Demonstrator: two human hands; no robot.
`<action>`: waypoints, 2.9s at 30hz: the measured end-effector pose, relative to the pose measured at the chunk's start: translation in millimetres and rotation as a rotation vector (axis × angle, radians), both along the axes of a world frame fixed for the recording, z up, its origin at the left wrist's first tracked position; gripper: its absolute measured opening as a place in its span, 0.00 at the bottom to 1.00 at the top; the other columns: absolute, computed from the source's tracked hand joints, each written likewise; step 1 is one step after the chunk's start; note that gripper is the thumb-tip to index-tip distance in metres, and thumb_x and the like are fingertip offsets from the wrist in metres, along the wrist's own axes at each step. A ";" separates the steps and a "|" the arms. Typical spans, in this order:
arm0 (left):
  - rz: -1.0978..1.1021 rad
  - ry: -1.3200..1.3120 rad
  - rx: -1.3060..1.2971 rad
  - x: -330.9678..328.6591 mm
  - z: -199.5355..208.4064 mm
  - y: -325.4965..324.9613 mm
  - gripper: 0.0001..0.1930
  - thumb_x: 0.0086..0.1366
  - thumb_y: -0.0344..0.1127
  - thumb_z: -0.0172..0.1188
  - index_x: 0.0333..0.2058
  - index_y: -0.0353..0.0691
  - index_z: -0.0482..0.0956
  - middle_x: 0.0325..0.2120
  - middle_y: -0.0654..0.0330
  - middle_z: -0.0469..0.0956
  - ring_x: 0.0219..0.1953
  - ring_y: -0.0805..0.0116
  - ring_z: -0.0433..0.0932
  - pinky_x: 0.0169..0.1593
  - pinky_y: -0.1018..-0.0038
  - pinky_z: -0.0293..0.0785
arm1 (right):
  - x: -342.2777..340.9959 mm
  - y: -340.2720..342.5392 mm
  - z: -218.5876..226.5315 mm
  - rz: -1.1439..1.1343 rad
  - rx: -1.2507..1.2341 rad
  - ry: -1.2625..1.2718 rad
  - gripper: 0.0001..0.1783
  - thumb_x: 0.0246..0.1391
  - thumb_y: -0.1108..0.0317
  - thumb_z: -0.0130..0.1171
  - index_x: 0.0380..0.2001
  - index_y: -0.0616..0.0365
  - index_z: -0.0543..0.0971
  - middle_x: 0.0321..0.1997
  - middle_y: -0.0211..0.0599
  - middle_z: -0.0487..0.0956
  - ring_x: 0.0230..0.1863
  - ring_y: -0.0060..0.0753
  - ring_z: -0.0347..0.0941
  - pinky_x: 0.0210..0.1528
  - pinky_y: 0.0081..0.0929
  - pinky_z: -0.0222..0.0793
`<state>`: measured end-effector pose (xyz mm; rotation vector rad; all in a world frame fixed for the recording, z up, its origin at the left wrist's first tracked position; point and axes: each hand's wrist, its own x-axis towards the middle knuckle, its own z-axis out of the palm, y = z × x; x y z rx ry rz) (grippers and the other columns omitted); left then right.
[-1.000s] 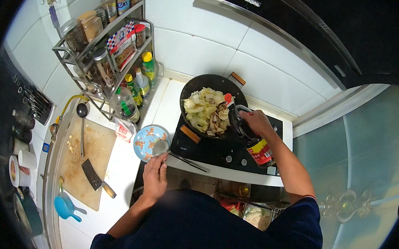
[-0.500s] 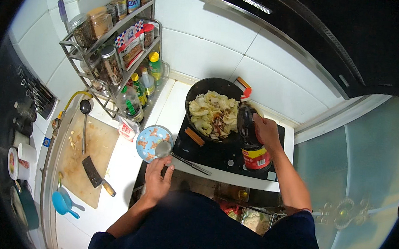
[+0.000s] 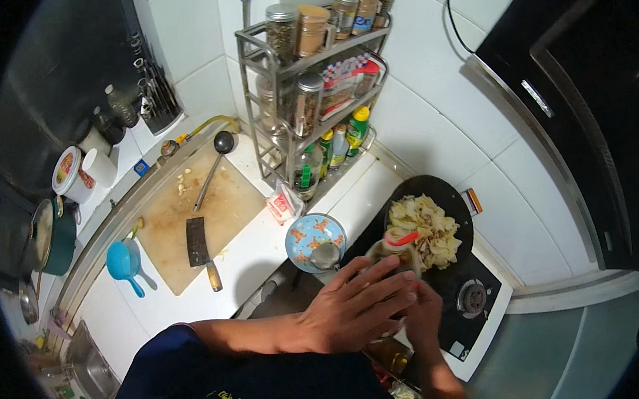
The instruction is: The person chops cabbage on a cutting board using a cleaver and transfers it into a wok on a stovetop. They add water, salt, soy sauce, and another seasoning, then stir the cabbage with a spatula while it cooks.
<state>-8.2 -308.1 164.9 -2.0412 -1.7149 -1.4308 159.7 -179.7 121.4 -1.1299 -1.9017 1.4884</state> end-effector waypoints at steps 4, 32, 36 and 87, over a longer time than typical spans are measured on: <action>0.156 0.054 -0.157 -31.6 -0.5 -26.0 0.29 0.53 0.42 0.74 0.55 0.45 0.81 0.66 0.55 0.69 0.70 0.46 0.63 0.72 0.46 0.48 | -59.1 -30.0 -5.7 0.233 -0.042 0.072 0.14 0.67 0.59 0.60 0.32 0.59 0.79 0.27 0.29 0.77 0.30 0.19 0.70 0.33 0.25 0.67; 1.010 -1.046 -0.019 -224.7 -172.1 -197.2 0.11 0.70 0.31 0.60 0.47 0.33 0.81 0.49 0.51 0.80 0.53 0.60 0.77 0.59 0.66 0.69 | -584.0 -46.4 -230.0 0.124 -0.101 0.196 0.14 0.59 0.59 0.65 0.34 0.62 0.79 0.32 0.31 0.78 0.35 0.27 0.72 0.40 0.29 0.69; 0.966 -1.069 -0.108 -177.5 -203.4 -219.0 0.09 0.69 0.31 0.60 0.44 0.33 0.83 0.43 0.50 0.81 0.47 0.59 0.78 0.53 0.67 0.72 | -609.0 -22.9 -267.4 0.104 0.038 0.069 0.14 0.57 0.62 0.66 0.38 0.61 0.78 0.36 0.32 0.78 0.37 0.30 0.72 0.42 0.32 0.69; 0.487 -0.996 -0.546 31.7 -154.8 -47.9 0.16 0.74 0.37 0.60 0.53 0.30 0.77 0.40 0.57 0.80 0.43 0.71 0.77 0.49 0.74 0.73 | 58.1 279.3 -34.6 -0.145 0.403 -0.444 0.25 0.54 0.41 0.65 0.28 0.55 0.83 0.25 0.40 0.82 0.29 0.42 0.80 0.35 0.40 0.74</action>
